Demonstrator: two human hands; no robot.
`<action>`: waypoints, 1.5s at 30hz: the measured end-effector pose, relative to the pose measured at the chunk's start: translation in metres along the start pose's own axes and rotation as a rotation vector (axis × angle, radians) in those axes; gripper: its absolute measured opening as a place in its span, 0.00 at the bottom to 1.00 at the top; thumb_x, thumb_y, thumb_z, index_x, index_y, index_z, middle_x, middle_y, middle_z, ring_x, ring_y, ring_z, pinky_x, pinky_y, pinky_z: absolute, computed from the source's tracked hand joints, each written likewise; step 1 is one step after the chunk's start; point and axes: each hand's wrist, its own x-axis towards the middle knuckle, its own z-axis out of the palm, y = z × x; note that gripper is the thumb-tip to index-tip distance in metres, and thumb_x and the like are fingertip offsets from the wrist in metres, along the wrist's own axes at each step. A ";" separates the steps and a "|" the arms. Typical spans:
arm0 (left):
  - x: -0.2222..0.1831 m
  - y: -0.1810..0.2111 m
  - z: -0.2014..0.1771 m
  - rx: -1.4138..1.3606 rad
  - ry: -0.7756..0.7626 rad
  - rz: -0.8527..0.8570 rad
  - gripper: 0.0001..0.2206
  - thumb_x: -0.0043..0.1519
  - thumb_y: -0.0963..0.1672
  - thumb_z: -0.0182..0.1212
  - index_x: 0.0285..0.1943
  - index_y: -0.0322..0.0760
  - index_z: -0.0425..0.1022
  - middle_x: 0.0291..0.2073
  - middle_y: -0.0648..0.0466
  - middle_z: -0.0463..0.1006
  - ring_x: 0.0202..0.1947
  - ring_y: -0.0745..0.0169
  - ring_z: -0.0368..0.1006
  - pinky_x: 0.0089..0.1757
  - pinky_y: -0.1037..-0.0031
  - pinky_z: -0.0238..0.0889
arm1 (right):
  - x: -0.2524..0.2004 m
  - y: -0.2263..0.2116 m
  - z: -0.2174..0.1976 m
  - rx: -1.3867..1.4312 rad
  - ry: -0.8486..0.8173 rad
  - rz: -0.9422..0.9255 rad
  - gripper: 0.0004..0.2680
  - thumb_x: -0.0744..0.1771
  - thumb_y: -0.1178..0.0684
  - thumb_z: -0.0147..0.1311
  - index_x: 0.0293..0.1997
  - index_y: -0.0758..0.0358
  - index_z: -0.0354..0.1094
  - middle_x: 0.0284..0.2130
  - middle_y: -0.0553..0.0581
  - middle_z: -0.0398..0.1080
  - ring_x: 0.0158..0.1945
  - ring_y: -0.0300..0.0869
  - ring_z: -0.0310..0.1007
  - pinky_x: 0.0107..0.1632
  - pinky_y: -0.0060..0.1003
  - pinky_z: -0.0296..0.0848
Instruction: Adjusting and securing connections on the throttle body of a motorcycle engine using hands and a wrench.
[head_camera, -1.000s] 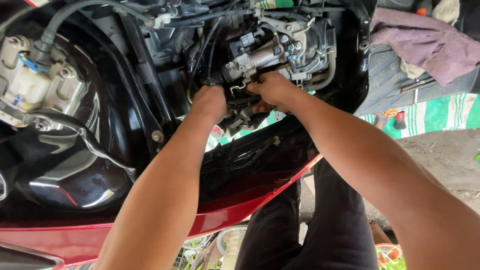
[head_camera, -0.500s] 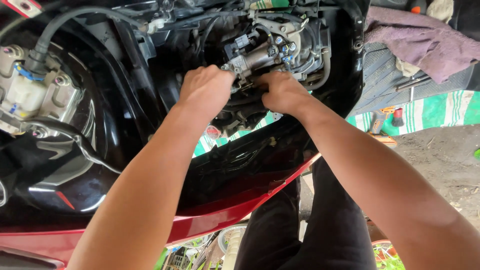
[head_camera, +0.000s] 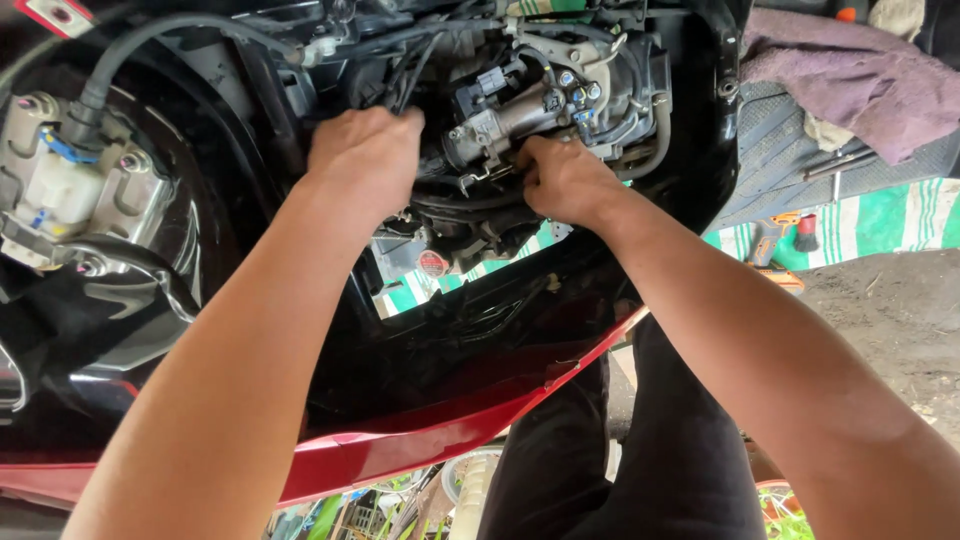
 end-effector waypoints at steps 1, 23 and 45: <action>0.006 0.000 0.013 -0.003 -0.004 0.004 0.14 0.63 0.38 0.58 0.55 0.33 0.84 0.41 0.36 0.87 0.47 0.26 0.86 0.45 0.37 0.80 | 0.003 0.004 0.002 0.000 -0.003 0.006 0.15 0.67 0.52 0.56 0.60 0.56 0.77 0.42 0.54 0.85 0.48 0.52 0.86 0.50 0.50 0.86; 0.052 -0.026 0.212 0.547 0.021 0.099 0.13 0.60 0.39 0.59 0.26 0.47 0.88 0.24 0.50 0.86 0.30 0.37 0.78 0.37 0.23 0.59 | -0.001 0.003 -0.002 0.197 -0.062 0.113 0.11 0.71 0.56 0.52 0.56 0.63 0.80 0.23 0.57 0.82 0.27 0.44 0.86 0.38 0.40 0.86; 0.015 -0.003 0.065 0.061 0.261 0.350 0.20 0.53 0.60 0.77 0.43 0.50 0.90 0.41 0.55 0.85 0.63 0.51 0.70 0.74 0.39 0.47 | -0.023 -0.019 -0.026 0.529 -0.063 0.138 0.17 0.69 0.59 0.43 0.62 0.67 0.76 0.42 0.64 0.85 0.36 0.49 0.88 0.38 0.41 0.91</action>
